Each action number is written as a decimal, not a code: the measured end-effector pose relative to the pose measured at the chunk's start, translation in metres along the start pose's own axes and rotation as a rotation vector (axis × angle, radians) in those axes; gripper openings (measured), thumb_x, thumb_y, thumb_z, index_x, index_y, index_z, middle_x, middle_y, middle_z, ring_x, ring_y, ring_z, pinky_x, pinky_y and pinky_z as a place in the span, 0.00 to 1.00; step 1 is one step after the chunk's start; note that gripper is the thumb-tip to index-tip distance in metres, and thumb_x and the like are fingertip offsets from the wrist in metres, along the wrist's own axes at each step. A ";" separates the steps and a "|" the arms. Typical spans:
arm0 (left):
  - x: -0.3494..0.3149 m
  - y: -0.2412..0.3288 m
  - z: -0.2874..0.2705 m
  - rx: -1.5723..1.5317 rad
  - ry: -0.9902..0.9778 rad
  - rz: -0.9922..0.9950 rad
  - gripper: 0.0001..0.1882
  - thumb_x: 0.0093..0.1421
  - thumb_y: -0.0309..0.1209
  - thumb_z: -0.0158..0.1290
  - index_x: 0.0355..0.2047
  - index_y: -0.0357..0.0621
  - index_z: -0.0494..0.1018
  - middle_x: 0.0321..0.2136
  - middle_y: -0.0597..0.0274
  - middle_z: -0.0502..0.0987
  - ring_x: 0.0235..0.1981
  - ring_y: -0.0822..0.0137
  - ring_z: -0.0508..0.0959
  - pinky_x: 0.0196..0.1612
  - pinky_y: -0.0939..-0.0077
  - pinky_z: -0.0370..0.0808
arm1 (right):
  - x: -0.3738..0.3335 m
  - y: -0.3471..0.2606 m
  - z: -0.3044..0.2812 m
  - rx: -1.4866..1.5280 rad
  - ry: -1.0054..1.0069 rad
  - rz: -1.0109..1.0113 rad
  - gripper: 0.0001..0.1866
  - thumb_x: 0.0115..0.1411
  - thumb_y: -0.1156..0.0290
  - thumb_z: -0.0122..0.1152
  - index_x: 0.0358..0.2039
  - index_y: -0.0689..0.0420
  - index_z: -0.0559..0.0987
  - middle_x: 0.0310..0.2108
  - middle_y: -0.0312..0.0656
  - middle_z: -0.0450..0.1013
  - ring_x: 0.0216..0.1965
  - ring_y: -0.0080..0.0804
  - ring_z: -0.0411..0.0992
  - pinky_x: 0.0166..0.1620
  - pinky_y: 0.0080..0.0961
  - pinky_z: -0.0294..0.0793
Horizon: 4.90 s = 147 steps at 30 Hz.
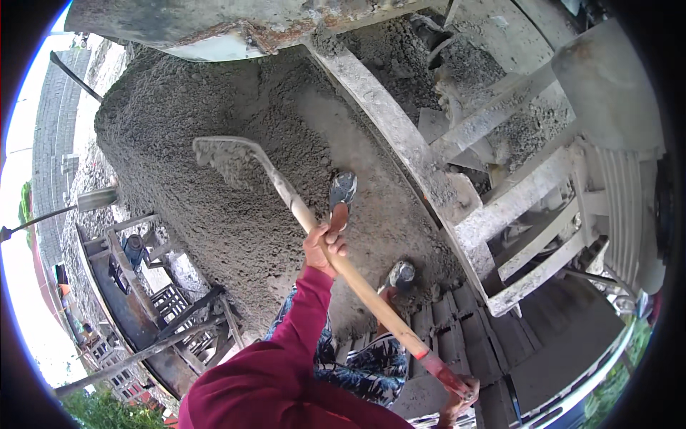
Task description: The person uses a shovel to scoop wet concrete from a pile beneath a mixer and move it to the ground near stacks of hollow blocks.
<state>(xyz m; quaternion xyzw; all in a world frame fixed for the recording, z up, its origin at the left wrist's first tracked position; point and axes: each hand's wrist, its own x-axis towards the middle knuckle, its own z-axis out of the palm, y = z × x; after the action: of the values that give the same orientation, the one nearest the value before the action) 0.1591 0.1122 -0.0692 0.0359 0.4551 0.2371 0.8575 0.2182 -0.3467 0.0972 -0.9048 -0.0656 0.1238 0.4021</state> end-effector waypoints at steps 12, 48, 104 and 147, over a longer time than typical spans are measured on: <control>0.193 -0.026 -0.015 0.548 0.389 -0.188 0.08 0.52 0.29 0.55 0.27 0.43 0.66 0.19 0.62 0.68 0.17 0.67 0.70 0.20 0.65 0.68 | 0.032 -0.124 0.134 0.694 0.129 0.913 0.13 0.53 0.66 0.55 0.17 0.58 0.68 0.10 0.35 0.61 0.10 0.26 0.62 0.13 0.24 0.65; 0.000 -0.015 0.001 0.130 0.127 -0.099 0.12 0.49 0.36 0.56 0.28 0.50 0.64 0.17 0.68 0.64 0.17 0.69 0.66 0.22 0.67 0.66 | -0.026 0.024 0.007 -0.695 0.027 -0.733 0.06 0.57 0.71 0.50 0.25 0.56 0.67 0.13 0.35 0.61 0.12 0.25 0.62 0.15 0.24 0.63; 0.361 0.061 -0.048 0.764 0.513 -0.050 0.06 0.58 0.29 0.54 0.30 0.41 0.69 0.19 0.61 0.70 0.17 0.65 0.72 0.19 0.65 0.69 | 0.073 -0.046 0.297 0.865 0.122 1.161 0.12 0.50 0.61 0.59 0.32 0.55 0.74 0.14 0.33 0.60 0.12 0.28 0.59 0.16 0.27 0.63; -0.321 0.274 0.043 0.010 -0.557 0.399 0.34 0.60 0.68 0.35 0.35 0.47 0.68 0.25 0.57 0.76 0.24 0.63 0.77 0.29 0.66 0.74 | -0.093 -0.494 -0.129 -0.071 0.166 -1.227 0.32 0.58 0.46 0.55 0.39 0.70 0.74 0.39 0.49 0.71 0.41 0.38 0.70 0.45 0.33 0.72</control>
<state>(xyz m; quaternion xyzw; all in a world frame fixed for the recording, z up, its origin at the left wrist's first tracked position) -0.0611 0.2205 0.2765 0.1919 0.1888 0.3791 0.8853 0.1550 -0.1289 0.5641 -0.7217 -0.5462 -0.2030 0.3736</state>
